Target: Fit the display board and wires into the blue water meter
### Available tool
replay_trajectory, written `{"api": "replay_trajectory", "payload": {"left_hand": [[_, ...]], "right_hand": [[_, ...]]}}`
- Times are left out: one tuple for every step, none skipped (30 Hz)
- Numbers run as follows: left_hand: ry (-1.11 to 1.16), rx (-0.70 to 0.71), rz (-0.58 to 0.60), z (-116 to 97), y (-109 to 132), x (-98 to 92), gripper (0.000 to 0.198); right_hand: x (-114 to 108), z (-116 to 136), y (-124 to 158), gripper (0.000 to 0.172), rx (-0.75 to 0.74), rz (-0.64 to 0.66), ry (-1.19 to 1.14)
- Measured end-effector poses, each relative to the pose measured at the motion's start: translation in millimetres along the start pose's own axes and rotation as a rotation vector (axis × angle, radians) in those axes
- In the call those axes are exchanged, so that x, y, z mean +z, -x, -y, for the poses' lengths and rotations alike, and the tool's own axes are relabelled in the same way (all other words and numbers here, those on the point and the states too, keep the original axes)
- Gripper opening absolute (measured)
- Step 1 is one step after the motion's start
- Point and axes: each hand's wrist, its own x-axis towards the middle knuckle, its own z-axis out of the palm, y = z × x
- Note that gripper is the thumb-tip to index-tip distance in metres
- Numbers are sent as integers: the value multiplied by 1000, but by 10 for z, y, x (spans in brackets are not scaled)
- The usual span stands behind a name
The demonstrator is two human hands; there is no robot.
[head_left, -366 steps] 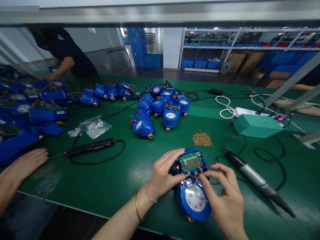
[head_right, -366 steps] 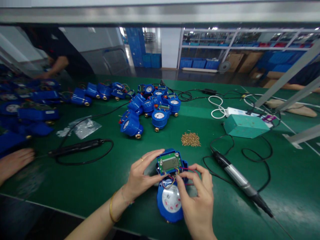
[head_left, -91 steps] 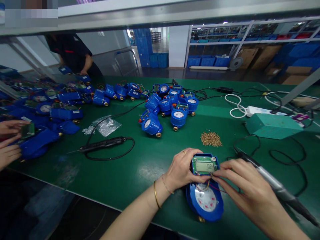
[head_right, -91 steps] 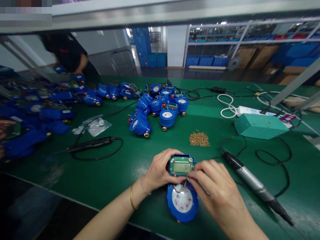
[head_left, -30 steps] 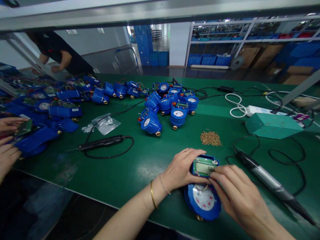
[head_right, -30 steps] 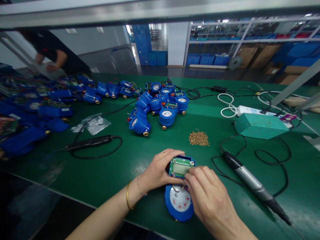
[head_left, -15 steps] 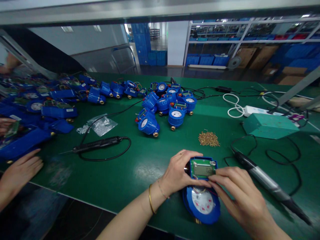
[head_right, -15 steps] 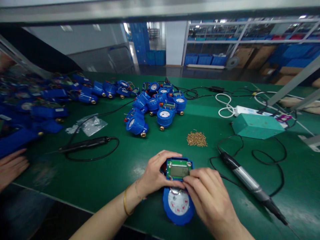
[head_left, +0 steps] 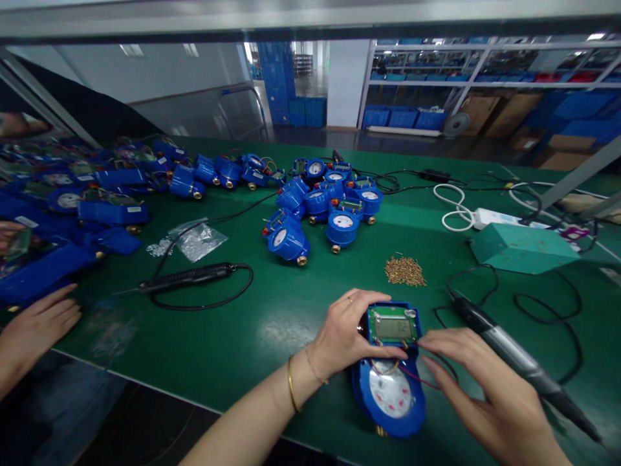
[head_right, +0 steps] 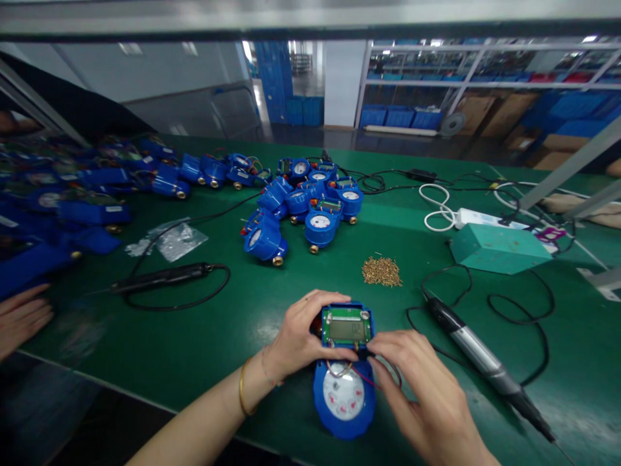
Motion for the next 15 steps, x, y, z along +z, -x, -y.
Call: {"api": "replay_trajectory", "payload": {"left_hand": [[4, -5, 2, -1, -1, 1, 73], [6, -10, 4, -3, -1, 3, 73], [7, -12, 7, -5, -1, 3, 73], [7, -15, 11, -7, 0, 3, 73], [7, -17, 15, -11, 1, 2, 73], [5, -20, 18, -15, 3, 1, 74], [4, -24, 21, -21, 5, -1, 74], [3, -29, 25, -27, 7, -2, 74], [2, -35, 30, -32, 9, -3, 74], [1, -42, 34, -38, 10, -3, 74], [1, -49, 37, -41, 10, -3, 74], [3, -56, 40, -43, 10, -3, 74], [5, -59, 42, -43, 8, -4, 73], [4, -56, 44, -41, 6, -5, 72], [-1, -48, 48, -37, 3, -8, 71]], "right_hand": [[6, 4, -12, 13, 2, -2, 5], [14, 9, -25, 11, -1, -1, 15], [22, 12, -40, 10, -8, -3, 27], [31, 14, -54, 8, -17, -3, 40], [39, 15, -66, 7, -28, -2, 55], [48, 13, -76, 7, -34, 0, 71], [57, 9, -83, 7, -46, 7, 89], [65, 4, -88, 7, -65, 19, 108], [74, 0, -90, 7, -91, 36, 129], [82, -2, -91, 8, -115, 50, 151], [91, -1, -93, 9, -134, 65, 172], [99, 5, -95, 9, -150, 75, 193], [107, 16, -99, 8, -155, 77, 217], [114, 29, -105, 8, -153, 73, 242], [119, 44, -112, 7, -152, 65, 262]]}}
